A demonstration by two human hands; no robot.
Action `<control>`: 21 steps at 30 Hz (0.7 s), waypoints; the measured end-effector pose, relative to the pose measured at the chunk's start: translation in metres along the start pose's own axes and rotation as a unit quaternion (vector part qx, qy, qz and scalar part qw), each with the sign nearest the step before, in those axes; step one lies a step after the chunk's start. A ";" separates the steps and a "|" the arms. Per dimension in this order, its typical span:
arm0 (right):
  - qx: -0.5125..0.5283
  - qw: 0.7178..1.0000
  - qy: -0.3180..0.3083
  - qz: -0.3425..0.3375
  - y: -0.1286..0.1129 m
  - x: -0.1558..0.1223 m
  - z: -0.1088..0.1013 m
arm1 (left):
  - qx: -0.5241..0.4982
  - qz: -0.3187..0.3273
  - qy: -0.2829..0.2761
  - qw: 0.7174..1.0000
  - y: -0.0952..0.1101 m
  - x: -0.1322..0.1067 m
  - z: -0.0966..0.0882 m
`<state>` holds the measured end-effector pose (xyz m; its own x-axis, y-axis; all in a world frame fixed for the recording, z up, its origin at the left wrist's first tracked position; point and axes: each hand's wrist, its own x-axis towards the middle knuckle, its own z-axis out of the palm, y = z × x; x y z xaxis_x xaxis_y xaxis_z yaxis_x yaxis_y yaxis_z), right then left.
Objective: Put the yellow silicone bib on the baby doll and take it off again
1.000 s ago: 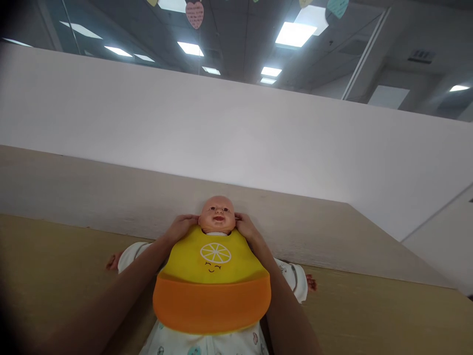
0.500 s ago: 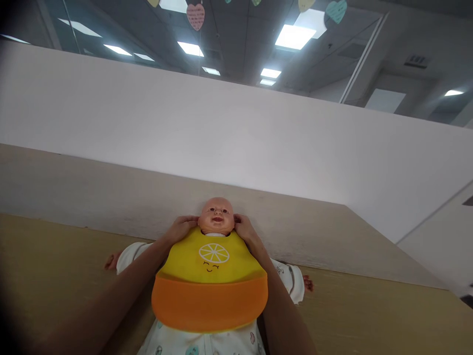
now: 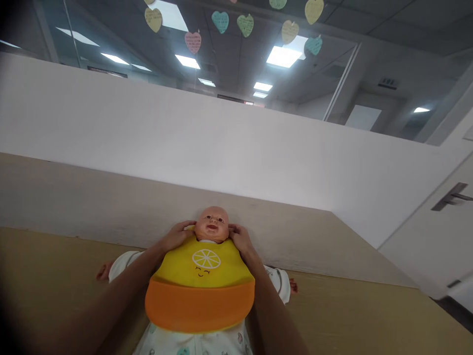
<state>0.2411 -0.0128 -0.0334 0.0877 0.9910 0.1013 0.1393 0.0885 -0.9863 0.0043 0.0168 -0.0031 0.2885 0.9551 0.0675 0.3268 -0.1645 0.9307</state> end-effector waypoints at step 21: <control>0.100 0.994 -0.036 -0.023 -0.053 -0.164 -0.024 | -0.092 -0.089 0.012 0.992 0.045 -0.142 -0.042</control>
<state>0.2431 -0.1829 0.0051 0.0132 0.9894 0.1449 -0.0577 0.1455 -0.9877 -0.0597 -0.1159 0.0445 0.2186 0.9710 -0.0967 0.1997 0.0524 0.9784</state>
